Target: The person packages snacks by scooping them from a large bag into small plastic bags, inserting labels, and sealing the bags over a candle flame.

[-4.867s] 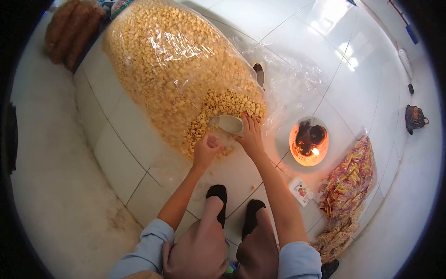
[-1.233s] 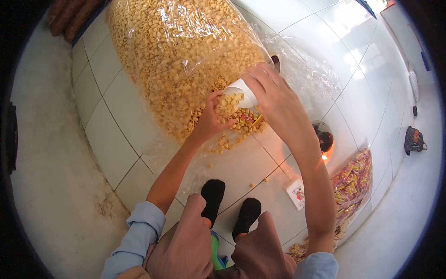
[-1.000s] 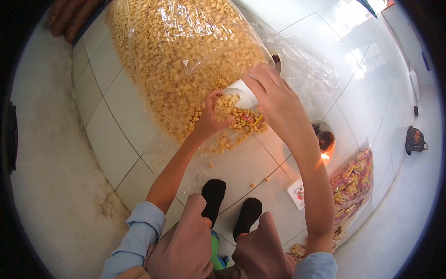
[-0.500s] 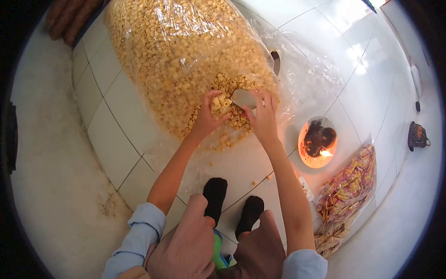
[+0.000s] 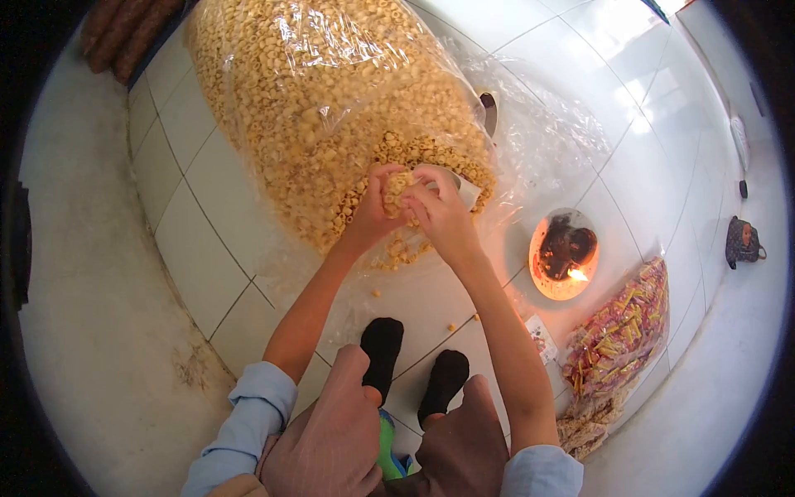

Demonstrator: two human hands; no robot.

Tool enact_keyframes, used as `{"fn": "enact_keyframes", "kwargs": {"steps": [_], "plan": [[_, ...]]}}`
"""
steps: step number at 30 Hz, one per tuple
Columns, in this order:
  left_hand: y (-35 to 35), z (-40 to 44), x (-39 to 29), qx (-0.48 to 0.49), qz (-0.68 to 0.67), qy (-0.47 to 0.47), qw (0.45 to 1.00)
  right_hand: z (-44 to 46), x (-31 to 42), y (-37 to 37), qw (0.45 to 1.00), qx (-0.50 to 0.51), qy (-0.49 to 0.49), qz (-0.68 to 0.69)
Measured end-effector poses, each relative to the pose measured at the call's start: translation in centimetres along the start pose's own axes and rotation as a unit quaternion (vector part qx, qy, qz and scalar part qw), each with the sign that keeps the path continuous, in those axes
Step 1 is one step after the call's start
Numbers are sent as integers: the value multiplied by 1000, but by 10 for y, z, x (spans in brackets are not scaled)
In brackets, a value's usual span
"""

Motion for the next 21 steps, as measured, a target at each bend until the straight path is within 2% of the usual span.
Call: {"fn": "enact_keyframes", "kwargs": {"steps": [4,6,7,9,13,15,16,18,19,21], "plan": [[2,-4,-2,36,18,62,997,11,16,15,999,-41,6,-6],[7,-4,-7,-15,133,45,990,18,27,24,994,5,66,-84],[6,-5,-7,-16,132,44,990,19,27,28,994,7,67,-85],[5,-4,-7,-22,62,6,998,22,34,28,974,59,163,-149],[1,-3,-9,-34,85,-46,995,26,43,34,976,56,165,-130],[-2,-8,-9,-7,64,31,997,28,42,41,986,45,124,-103],[-2,-10,-14,-7,63,28,998,28,42,44,985,44,126,-105],[-4,-14,-9,67,-12,146,987,26,23,47,995,84,-49,-2],[-2,-15,-10,67,-11,143,987,26,21,53,995,82,-47,-4],[-1,-16,-10,82,23,114,990,26,20,55,986,161,-34,-36]]}}
Point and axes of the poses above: each hand's wrist, its own z-axis towards the middle knuckle, its own y-axis out of the back of the hand, x = y × z, the point moved 4 cm from there along z, towards the middle knuckle, and after that the axes turned 11 degrees about y, right-handed, at the moved point
